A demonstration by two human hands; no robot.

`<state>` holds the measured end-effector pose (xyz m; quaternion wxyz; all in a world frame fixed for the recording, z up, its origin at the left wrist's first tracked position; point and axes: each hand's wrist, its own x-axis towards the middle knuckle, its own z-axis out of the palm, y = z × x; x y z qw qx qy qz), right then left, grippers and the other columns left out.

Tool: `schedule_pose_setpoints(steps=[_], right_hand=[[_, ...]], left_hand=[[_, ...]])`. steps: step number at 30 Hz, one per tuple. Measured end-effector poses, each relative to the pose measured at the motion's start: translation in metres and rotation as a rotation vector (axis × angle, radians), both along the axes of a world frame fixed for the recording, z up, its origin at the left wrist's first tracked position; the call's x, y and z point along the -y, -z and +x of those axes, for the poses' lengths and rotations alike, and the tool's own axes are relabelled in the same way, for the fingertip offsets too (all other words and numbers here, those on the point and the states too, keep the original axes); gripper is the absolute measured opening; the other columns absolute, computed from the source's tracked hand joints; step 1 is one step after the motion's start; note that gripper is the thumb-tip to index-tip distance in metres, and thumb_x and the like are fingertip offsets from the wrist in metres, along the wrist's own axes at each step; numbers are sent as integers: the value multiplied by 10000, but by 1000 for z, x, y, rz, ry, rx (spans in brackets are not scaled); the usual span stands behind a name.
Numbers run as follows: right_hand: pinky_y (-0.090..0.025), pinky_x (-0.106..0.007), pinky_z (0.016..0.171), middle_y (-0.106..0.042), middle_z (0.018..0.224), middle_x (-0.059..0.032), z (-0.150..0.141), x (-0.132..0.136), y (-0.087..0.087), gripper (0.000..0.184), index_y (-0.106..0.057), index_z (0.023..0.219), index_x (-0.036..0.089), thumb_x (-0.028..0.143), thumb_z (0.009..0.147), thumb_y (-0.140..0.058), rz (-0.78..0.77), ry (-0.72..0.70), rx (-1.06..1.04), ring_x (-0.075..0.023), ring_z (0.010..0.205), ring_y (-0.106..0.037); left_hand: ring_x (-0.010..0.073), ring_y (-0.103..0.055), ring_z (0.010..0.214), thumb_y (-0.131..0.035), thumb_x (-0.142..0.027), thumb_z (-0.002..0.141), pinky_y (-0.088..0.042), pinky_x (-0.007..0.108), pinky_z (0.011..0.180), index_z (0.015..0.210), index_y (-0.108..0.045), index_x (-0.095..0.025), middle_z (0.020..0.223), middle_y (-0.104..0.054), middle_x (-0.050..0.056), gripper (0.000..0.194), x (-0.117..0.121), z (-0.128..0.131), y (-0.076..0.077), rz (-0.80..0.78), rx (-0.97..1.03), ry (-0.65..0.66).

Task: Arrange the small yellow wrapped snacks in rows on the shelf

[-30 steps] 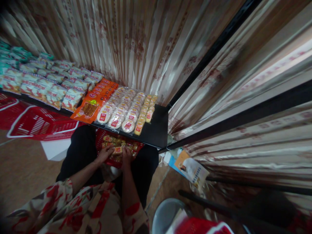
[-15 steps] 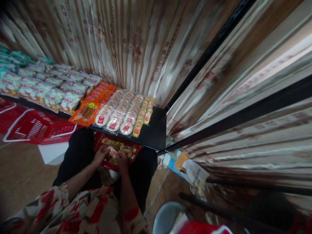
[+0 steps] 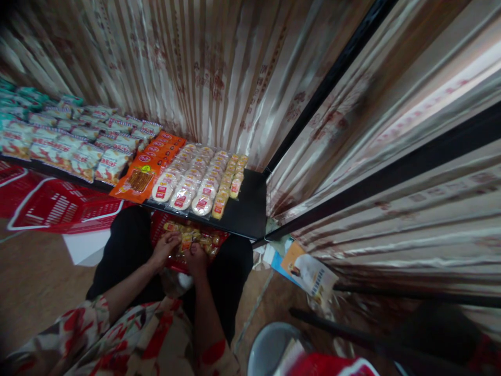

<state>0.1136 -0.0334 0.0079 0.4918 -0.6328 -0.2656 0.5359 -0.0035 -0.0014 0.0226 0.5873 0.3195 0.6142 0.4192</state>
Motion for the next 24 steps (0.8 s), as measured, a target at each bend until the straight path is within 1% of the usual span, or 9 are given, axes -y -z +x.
schedule_pose_setpoints(steps=[3, 5, 7, 9, 12, 15, 17, 20, 24], right_hand=[[-475, -263, 633, -657, 646, 43, 1, 1, -2, 198, -622, 759, 249, 160, 582, -637, 42, -19, 31, -150, 619, -600], [-475, -261, 619, -654, 644, 44, 2, 2, -2, 224, -627, 807, 247, 184, 592, -637, 52, -42, 36, -148, 603, -601], [-477, -262, 622, -657, 647, 40, 4, 4, -4, 205, -627, 794, 245, 193, 596, -638, 62, -42, 58, -147, 597, -603], [-486, -270, 638, -670, 663, 32, 6, 5, -8, 175, -624, 767, 244, 195, 600, -639, 74, -10, 85, -152, 612, -615], [-505, -285, 671, -702, 723, 11, 12, 10, -16, 145, -630, 740, 240, 196, 604, -650, 93, 34, 107, -165, 660, -643], [-517, -295, 669, -725, 776, -5, 21, 17, -25, 157, -648, 766, 240, 213, 612, -671, 92, 49, 127, -177, 673, -659], [-524, -311, 688, -736, 791, -15, 29, 22, -30, 164, -651, 782, 238, 243, 622, -687, 86, 34, 131, -193, 695, -674], [-531, -326, 715, -745, 829, -27, 40, 31, -40, 176, -648, 815, 235, 296, 654, -688, 120, 22, 103, -214, 750, -690], [-530, -315, 705, -735, 814, -20, 51, 36, -58, 197, -633, 852, 235, 361, 704, -662, 186, 86, 101, -204, 741, -683]], left_hand=[[160, -632, 732, -714, -437, 582, -479, 260, 669, 923, -644, -145, 784, -682, 36, 455, 1, 1, -11, 7, -15, 53], [157, -624, 701, -703, -419, 590, -476, 261, 648, 913, -651, -147, 755, -679, 26, 426, 3, 2, -16, 8, -45, 65], [161, -629, 697, -705, -398, 593, -485, 265, 648, 903, -656, -152, 748, -683, 21, 399, 4, 3, -20, 24, -73, 77], [174, -646, 739, -707, -384, 598, -504, 277, 683, 895, -658, -157, 788, -699, 31, 377, 7, 5, -24, 58, -78, 96], [192, -664, 801, -695, -379, 623, -524, 301, 745, 904, -662, -167, 840, -714, 44, 354, 10, 10, -28, 94, -96, 153], [206, -668, 847, -668, -373, 653, -529, 318, 781, 930, -669, -170, 887, -718, 58, 343, 11, 18, -33, 112, -127, 210], [214, -662, 888, -639, -361, 675, -524, 329, 816, 931, -677, -167, 935, -711, 75, 323, 12, 26, -37, 166, -146, 237], [216, -643, 905, -595, -340, 701, -514, 342, 844, 907, -701, -178, 932, -689, 77, 283, 13, 39, -45, 293, -236, 269], [206, -627, 851, -546, -355, 744, -522, 333, 781, 925, -717, -176, 904, -656, 79, 306, 13, 58, -58, 406, -317, 302]])
